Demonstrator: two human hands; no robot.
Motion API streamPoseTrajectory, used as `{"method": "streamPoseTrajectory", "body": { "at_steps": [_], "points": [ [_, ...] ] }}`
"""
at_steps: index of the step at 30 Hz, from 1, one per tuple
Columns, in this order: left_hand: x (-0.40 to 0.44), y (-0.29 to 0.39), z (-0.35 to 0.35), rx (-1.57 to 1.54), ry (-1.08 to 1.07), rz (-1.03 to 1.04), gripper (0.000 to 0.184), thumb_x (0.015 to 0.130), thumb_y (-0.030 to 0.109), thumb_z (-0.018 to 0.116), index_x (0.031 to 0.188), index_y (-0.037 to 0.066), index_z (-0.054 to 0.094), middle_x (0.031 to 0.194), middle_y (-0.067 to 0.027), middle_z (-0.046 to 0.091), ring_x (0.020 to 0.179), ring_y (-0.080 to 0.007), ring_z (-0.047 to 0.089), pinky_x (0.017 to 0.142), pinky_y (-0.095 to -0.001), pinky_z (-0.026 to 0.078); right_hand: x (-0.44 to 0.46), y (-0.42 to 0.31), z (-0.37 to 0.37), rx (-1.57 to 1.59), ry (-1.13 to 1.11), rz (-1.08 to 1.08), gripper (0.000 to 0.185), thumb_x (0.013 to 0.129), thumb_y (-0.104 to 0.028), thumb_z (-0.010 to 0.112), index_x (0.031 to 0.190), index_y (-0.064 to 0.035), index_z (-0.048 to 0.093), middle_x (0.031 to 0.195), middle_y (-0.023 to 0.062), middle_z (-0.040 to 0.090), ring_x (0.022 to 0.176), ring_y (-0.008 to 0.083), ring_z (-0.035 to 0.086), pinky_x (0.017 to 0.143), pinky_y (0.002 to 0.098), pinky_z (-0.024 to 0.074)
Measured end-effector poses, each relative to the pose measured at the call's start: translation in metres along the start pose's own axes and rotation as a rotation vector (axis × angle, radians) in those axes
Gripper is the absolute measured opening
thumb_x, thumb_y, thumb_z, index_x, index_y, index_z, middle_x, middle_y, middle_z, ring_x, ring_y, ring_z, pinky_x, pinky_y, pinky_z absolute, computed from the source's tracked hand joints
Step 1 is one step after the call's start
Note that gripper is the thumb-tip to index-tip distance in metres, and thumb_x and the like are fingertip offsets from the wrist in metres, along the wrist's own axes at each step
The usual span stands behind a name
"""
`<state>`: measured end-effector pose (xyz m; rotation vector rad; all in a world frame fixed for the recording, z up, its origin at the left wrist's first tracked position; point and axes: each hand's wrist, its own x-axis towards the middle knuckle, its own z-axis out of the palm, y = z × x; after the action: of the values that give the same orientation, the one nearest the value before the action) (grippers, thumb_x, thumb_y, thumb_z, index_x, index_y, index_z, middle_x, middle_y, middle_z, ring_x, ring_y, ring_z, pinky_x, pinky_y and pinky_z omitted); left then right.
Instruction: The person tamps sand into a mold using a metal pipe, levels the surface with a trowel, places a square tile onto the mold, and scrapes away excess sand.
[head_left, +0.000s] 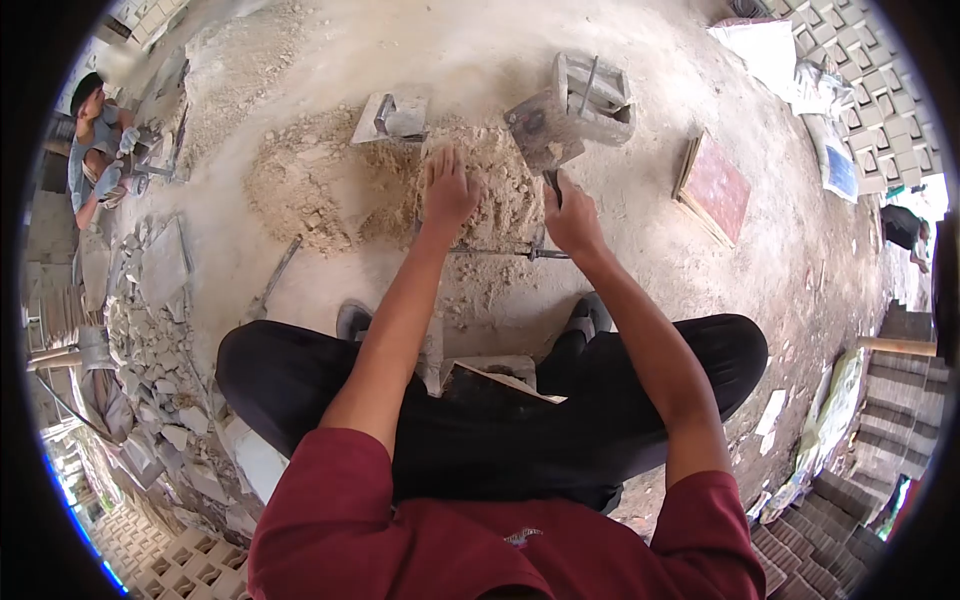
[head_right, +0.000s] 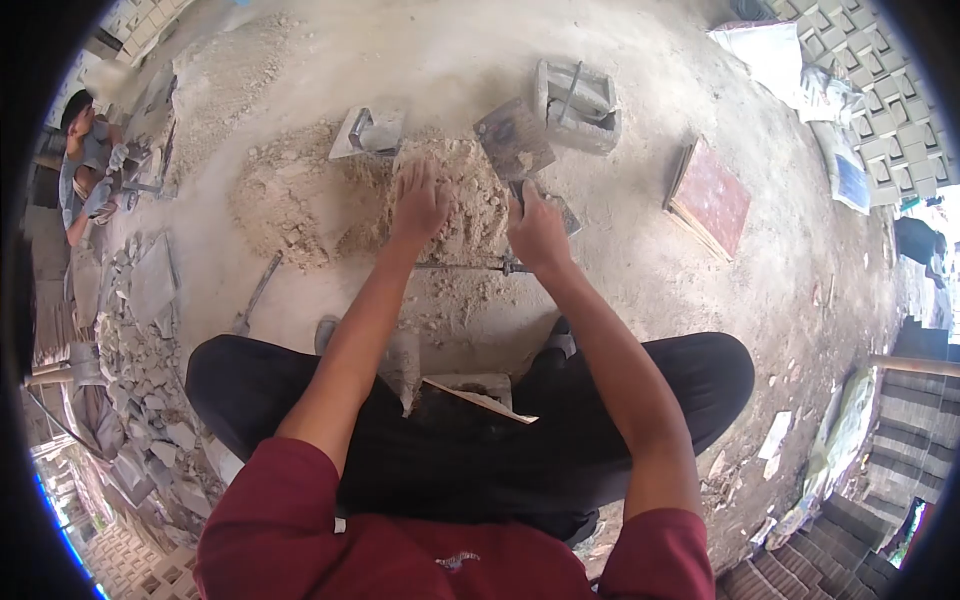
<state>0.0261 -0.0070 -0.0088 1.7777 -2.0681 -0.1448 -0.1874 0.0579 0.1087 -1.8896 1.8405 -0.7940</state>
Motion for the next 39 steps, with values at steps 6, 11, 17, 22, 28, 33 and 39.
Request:
{"method": "streamPoseTrajectory", "body": {
  "at_steps": [6,11,17,22,28,33,39],
  "points": [
    [-0.023,-0.025,-0.001,-0.109,0.098,-0.005,0.061,0.096,0.032,0.036,0.143,-0.006,0.030,0.150,-0.0239,0.027,0.142,-0.0361,0.021,0.117,-0.0448,0.017,-0.011,-0.013,0.010,-0.061,-0.024,0.004,0.045,0.094,-0.024,0.049,0.125,0.0089,0.049,0.095,0.0316,0.063,0.092,0.0479,0.060,0.084,0.0519,0.0459],
    [-0.038,-0.034,-0.002,-0.330,0.157,0.099,0.055,0.093,0.021,0.041,0.140,-0.007,0.033,0.147,-0.0260,0.032,0.140,-0.0384,0.025,0.116,-0.0421,0.022,0.001,-0.002,0.007,-0.060,0.010,0.021,0.044,0.093,-0.023,0.050,0.125,0.0087,0.050,0.094,0.0328,0.063,0.091,0.0478,0.060,0.083,0.0528,0.0460],
    [-0.060,-0.031,-0.019,-0.441,0.271,-0.087,0.050,0.090,0.019,0.048,0.135,-0.002,0.045,0.141,-0.0218,0.043,0.132,-0.0370,0.037,0.110,-0.0430,0.030,0.006,-0.004,0.013,-0.054,0.029,-0.069,0.044,0.092,-0.021,0.050,0.124,0.0099,0.050,0.095,0.0322,0.063,0.093,0.0469,0.060,0.085,0.0508,0.0465],
    [-0.066,-0.037,-0.028,-0.228,0.223,-0.121,0.044,0.089,0.022,0.053,0.131,0.010,0.055,0.121,-0.0123,0.057,0.115,-0.0323,0.050,0.098,-0.0448,0.038,0.000,-0.020,0.017,-0.111,-0.028,-0.036,0.041,0.093,-0.022,0.049,0.123,0.0055,0.052,0.098,0.0295,0.063,0.094,0.0462,0.060,0.085,0.0507,0.0464],
    [-0.043,-0.047,-0.033,-0.246,0.085,-0.063,0.032,0.085,0.022,0.058,0.114,0.009,0.066,0.111,-0.0123,0.061,0.106,-0.0331,0.056,0.093,-0.0458,0.042,0.002,-0.026,0.016,-0.048,-0.064,-0.081,0.042,0.093,-0.024,0.050,0.123,0.0045,0.052,0.098,0.0282,0.064,0.095,0.0462,0.059,0.084,0.0515,0.0458],
    [-0.031,-0.048,-0.041,-0.248,0.078,0.004,0.023,0.084,0.020,0.060,0.100,0.005,0.067,0.101,-0.0168,0.063,0.096,-0.0367,0.059,0.085,-0.0455,0.047,-0.003,-0.025,0.011,-0.055,-0.042,-0.085,0.044,0.093,-0.024,0.050,0.124,0.0070,0.050,0.097,0.0308,0.063,0.094,0.0466,0.060,0.084,0.0510,0.0460],
    [-0.027,-0.047,-0.041,-0.416,0.142,-0.042,0.022,0.088,0.020,0.057,0.094,0.001,0.066,0.098,-0.0208,0.063,0.091,-0.0397,0.059,0.081,-0.0469,0.047,-0.005,-0.016,0.008,-0.048,-0.055,-0.075,0.046,0.093,-0.023,0.050,0.126,0.0094,0.049,0.095,0.0328,0.062,0.094,0.0469,0.060,0.083,0.0506,0.0462]
  ]
}}
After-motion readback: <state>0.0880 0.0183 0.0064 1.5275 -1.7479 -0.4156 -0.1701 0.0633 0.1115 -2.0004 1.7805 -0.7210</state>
